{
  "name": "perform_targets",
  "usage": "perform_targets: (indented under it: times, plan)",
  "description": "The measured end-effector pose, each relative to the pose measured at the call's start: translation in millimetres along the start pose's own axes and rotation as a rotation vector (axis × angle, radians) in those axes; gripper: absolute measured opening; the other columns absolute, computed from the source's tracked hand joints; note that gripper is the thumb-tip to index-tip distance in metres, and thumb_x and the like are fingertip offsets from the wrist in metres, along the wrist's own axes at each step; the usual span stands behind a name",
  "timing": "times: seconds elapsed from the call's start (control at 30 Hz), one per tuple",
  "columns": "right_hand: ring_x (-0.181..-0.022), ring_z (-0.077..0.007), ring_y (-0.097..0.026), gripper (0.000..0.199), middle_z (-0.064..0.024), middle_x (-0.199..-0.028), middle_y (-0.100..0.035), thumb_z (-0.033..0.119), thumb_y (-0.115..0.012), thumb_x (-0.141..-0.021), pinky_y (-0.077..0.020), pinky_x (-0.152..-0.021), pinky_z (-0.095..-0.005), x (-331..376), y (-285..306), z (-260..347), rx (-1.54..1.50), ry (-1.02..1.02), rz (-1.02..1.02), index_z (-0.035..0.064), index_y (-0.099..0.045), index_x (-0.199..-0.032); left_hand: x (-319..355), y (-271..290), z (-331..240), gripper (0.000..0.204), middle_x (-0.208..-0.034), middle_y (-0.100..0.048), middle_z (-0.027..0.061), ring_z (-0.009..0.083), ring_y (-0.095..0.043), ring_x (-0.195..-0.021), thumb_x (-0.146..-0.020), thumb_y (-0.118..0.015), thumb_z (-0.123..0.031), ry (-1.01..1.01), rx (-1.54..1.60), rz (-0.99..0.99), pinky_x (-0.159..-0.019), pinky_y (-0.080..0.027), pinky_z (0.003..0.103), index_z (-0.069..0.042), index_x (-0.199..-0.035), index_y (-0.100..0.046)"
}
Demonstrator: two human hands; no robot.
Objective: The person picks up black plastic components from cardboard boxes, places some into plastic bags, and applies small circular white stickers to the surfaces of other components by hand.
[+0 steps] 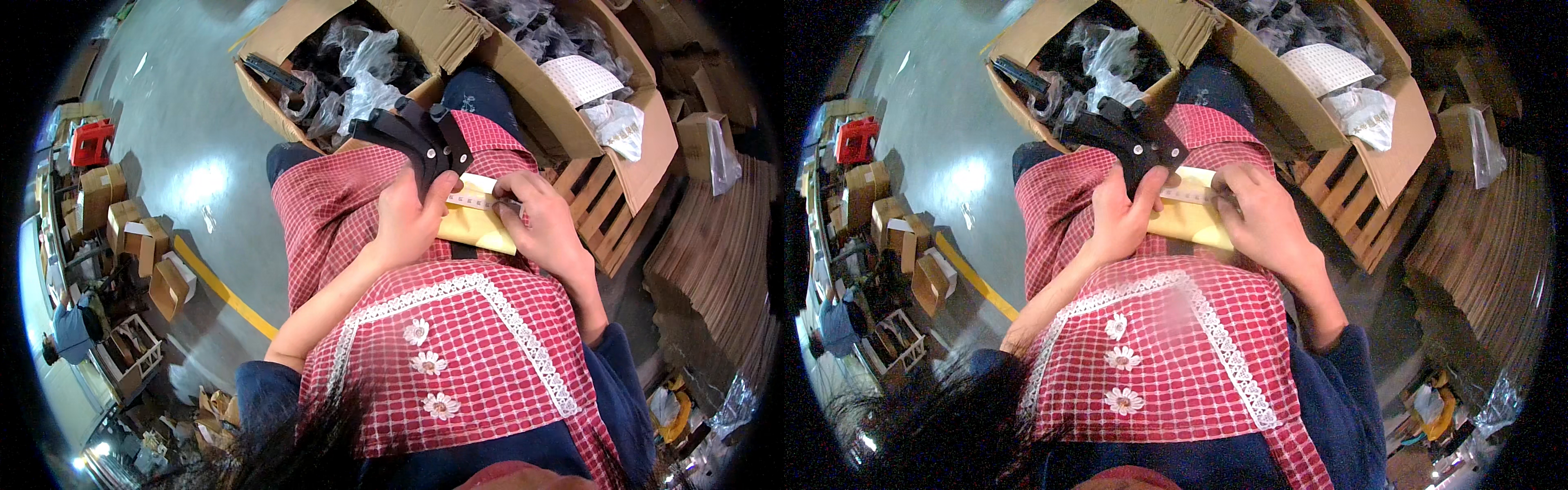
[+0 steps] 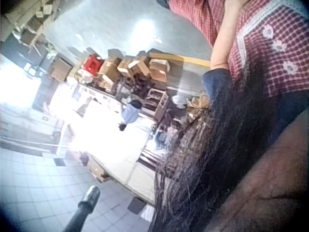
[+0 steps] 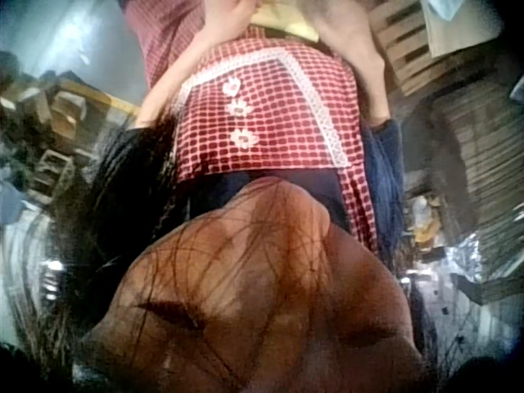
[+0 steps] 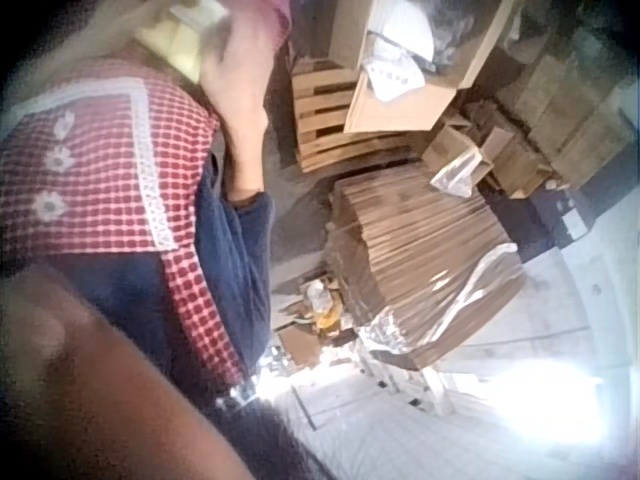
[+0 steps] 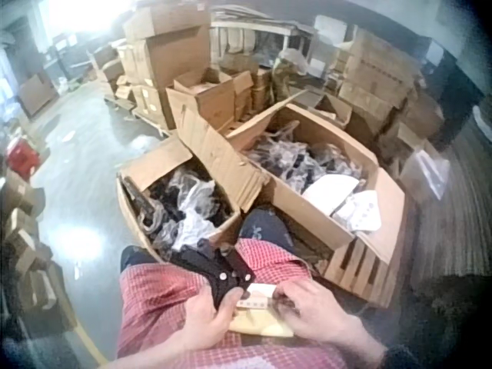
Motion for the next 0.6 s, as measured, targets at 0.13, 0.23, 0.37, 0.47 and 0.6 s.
perform_targets:
  times: [0.13, 0.23, 0.37, 0.47, 0.6]
  plan:
    - [-0.102, -0.0385, -0.059, 0.018, -0.0184, -0.101, -0.062, 0.004, -0.063, -0.085, -0.0491, -0.090, -0.0451, -4, -1, 9, 0.161, 0.118, 0.008, 0.0003, -0.061, -0.103, 0, -2, 3, 0.024, -0.077, -0.071, 0.0146, 0.0267, -0.068, -0.062, -0.099, -0.065, -0.021, 0.013, -0.044, 0.015, -0.057, -0.052, 0.037, 0.002, -0.100, -0.060]
    - [-0.104, -0.0377, -0.058, 0.018, -0.0179, -0.100, -0.062, 0.003, -0.061, -0.084, -0.0480, -0.093, -0.0446, -6, -5, 9, 0.223, 0.165, 0.070, -0.0013, -0.061, -0.101, 2, -3, 8, 0.027, -0.076, -0.070, 0.0163, 0.0328, -0.069, -0.065, -0.099, -0.065, -0.024, 0.011, -0.084, 0.014, -0.058, -0.052, 0.040, 0.002, -0.101, -0.060]
    - [-0.106, -0.0354, -0.056, 0.022, -0.0168, -0.103, -0.061, -0.002, -0.063, -0.079, -0.0468, -0.093, -0.0438, -7, -11, 5, 0.230, 0.176, 0.107, -0.0023, -0.062, -0.101, 0, -2, 0, 0.029, -0.078, -0.070, 0.0173, 0.0383, -0.070, -0.071, -0.099, -0.064, -0.026, -0.074, -0.057, -0.007, -0.060, -0.052, 0.044, 0.002, -0.103, -0.059]
    - [-0.105, -0.0353, -0.057, 0.021, -0.0163, -0.101, -0.061, -0.002, -0.063, -0.078, -0.0470, -0.093, -0.0434, -8, -12, 5, 0.239, 0.163, 0.114, -0.0023, -0.062, -0.099, 0, -3, 1, 0.029, -0.079, -0.071, 0.0176, 0.0388, -0.070, -0.073, -0.099, -0.064, -0.026, -0.061, -0.074, 0.006, -0.061, -0.052, 0.045, 0.002, -0.104, -0.059]
    - [-0.101, -0.0347, -0.057, 0.016, -0.0150, -0.097, -0.062, -0.002, -0.063, -0.078, -0.0476, -0.091, -0.0441, -8, -12, 5, 0.249, 0.161, 0.097, -0.0018, -0.062, -0.094, 0, -3, 3, 0.029, -0.081, -0.071, 0.0177, 0.0388, -0.070, -0.074, -0.099, -0.063, -0.026, -0.051, -0.091, 0.016, -0.061, -0.052, 0.045, 0.002, -0.104, -0.059]
Point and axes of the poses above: each hand's wrist, its own x-axis away from the middle knuckle, its own y-axis out of the back of the hand, z = x × y, the point moved 9 cm from there along -x, towards the middle knuckle
